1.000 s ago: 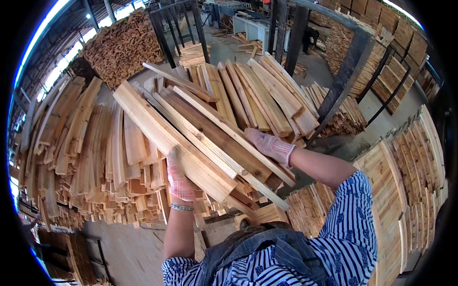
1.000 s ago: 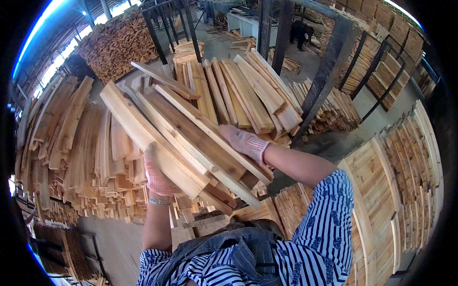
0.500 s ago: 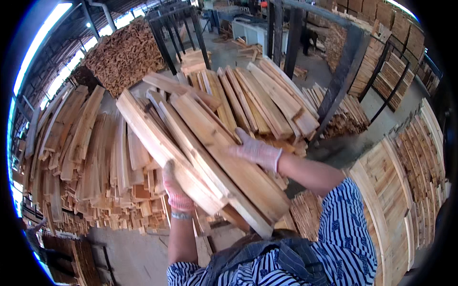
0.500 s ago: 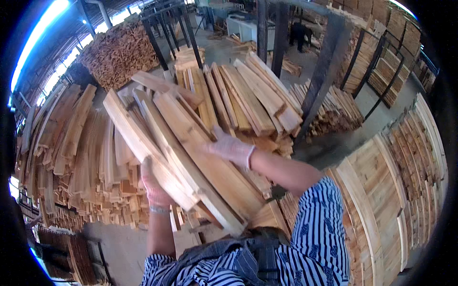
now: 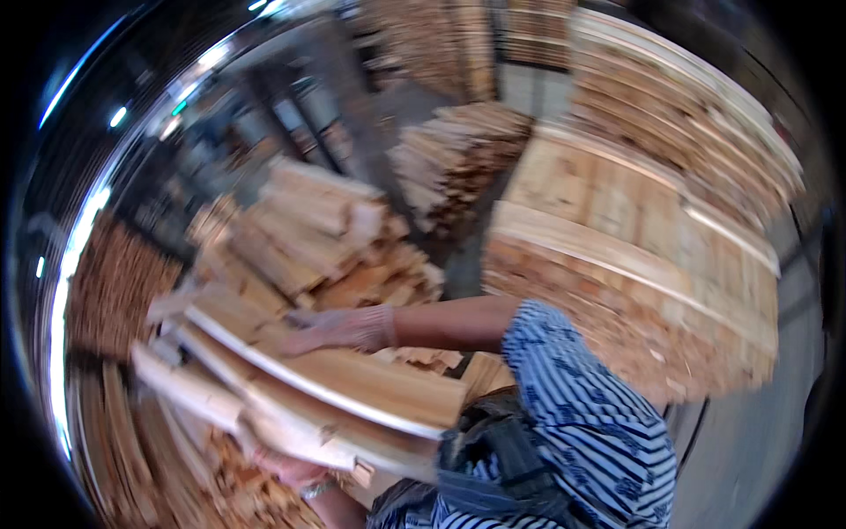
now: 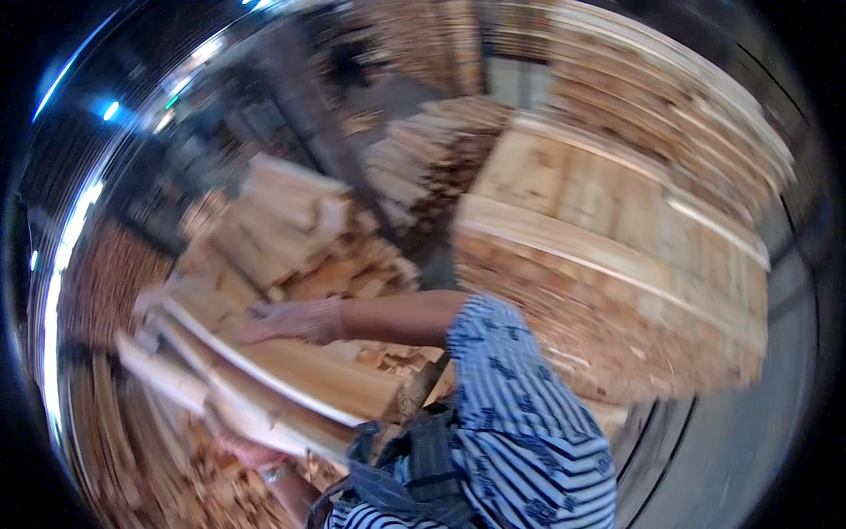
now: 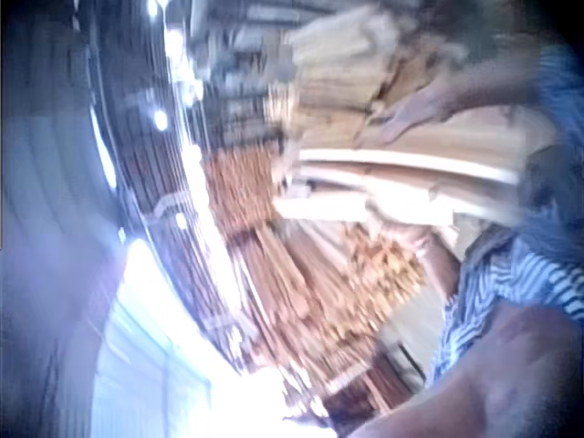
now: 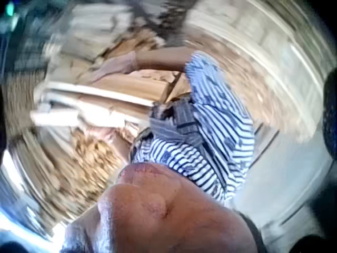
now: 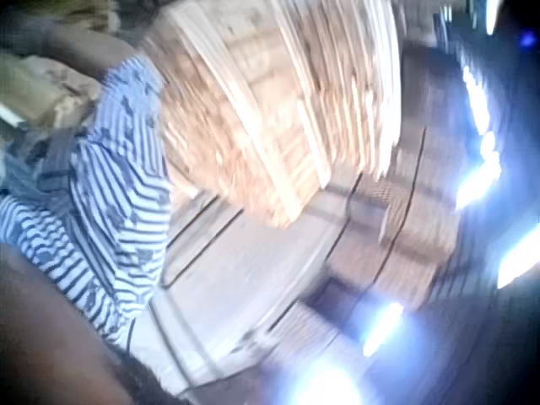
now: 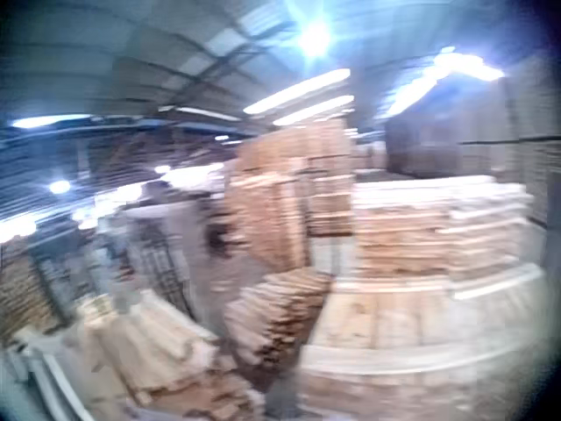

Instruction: The person picks up wooden planks from a large pile on the floor and stacks them onto a metal rack. They handle the planks one by one or in small groups, arranging them neatly on the rack.

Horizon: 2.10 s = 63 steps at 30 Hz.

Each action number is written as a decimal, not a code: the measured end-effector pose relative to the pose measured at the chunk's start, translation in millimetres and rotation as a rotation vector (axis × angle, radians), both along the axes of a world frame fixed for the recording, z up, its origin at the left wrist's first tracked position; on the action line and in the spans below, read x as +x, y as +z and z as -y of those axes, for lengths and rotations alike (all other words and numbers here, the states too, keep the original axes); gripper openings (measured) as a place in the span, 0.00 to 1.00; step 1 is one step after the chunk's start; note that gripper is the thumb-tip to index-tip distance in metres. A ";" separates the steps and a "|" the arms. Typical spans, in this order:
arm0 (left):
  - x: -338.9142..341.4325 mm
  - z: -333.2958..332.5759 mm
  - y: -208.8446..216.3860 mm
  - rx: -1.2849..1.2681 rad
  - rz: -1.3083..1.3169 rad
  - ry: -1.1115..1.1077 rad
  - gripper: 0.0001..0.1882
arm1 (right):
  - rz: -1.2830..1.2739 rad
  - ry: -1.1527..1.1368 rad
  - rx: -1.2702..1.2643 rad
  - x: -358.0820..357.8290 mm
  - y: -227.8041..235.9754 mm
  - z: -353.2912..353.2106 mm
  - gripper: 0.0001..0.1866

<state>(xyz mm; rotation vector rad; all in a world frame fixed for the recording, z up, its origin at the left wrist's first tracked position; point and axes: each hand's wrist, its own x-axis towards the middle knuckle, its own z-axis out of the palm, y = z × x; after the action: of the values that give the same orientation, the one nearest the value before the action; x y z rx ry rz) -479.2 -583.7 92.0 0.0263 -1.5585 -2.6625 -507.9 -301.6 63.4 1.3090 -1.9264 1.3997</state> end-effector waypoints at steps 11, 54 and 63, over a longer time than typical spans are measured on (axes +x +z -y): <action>58.2 -165.4 15.1 0.103 -0.340 -0.356 0.40 | 0.722 -0.175 -0.559 245.7 88.9 -135.9 0.37; 207.9 -678.1 -68.6 -1.224 -0.641 -1.352 0.64 | 1.023 -1.934 0.240 541.8 17.3 -326.7 0.45; 125.5 -602.5 -54.3 -1.724 -1.232 -1.034 0.52 | 1.460 -2.082 0.107 369.1 -0.7 -319.4 0.60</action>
<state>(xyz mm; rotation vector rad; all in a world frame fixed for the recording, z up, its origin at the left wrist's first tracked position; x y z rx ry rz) -353.7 18.8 37.7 -2.1235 -2.5521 -0.0121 -138.7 17.8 62.8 -2.0365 -2.1459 0.6475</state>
